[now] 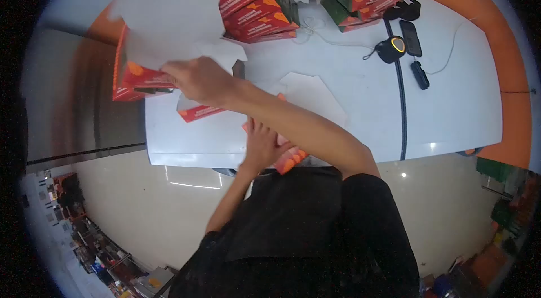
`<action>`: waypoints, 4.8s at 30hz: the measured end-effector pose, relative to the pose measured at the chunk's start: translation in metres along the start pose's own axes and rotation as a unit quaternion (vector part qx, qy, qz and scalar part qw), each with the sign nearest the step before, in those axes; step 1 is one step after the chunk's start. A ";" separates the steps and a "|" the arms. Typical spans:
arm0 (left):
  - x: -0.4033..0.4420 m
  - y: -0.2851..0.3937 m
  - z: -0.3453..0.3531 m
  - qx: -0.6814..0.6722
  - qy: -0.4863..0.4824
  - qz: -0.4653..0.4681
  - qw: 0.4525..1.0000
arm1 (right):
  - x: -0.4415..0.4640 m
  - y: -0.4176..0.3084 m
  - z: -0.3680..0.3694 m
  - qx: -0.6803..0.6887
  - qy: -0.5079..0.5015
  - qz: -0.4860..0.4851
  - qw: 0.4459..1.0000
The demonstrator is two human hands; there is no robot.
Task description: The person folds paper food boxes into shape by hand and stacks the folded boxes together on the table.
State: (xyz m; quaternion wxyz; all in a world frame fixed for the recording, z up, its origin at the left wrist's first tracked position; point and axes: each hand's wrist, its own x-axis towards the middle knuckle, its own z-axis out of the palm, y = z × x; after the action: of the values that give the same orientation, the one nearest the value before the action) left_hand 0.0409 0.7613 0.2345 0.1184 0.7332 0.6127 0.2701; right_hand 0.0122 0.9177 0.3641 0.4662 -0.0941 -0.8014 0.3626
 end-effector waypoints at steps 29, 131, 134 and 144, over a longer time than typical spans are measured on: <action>0.027 0.007 0.013 0.178 -0.090 -0.042 0.979 | -0.260 0.000 -0.092 0.177 0.116 0.532 0.820; -0.026 -0.010 0.035 -0.362 0.008 -0.273 0.891 | -0.049 0.070 0.005 -0.246 -0.477 0.090 0.839; -0.003 -0.031 0.012 -0.371 -0.072 -0.240 0.895 | -0.032 0.066 -0.004 -0.249 -0.412 0.045 0.875; 0.118 -0.076 -0.063 -0.159 -0.365 -0.127 0.908 | -0.095 -0.057 -0.212 -0.201 -0.151 0.278 0.927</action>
State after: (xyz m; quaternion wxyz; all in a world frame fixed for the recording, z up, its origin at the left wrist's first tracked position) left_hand -0.0441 0.8812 0.2779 0.4820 0.6679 0.5639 0.0598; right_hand 0.2481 0.9352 0.4017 0.1913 -0.3490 -0.8601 0.3191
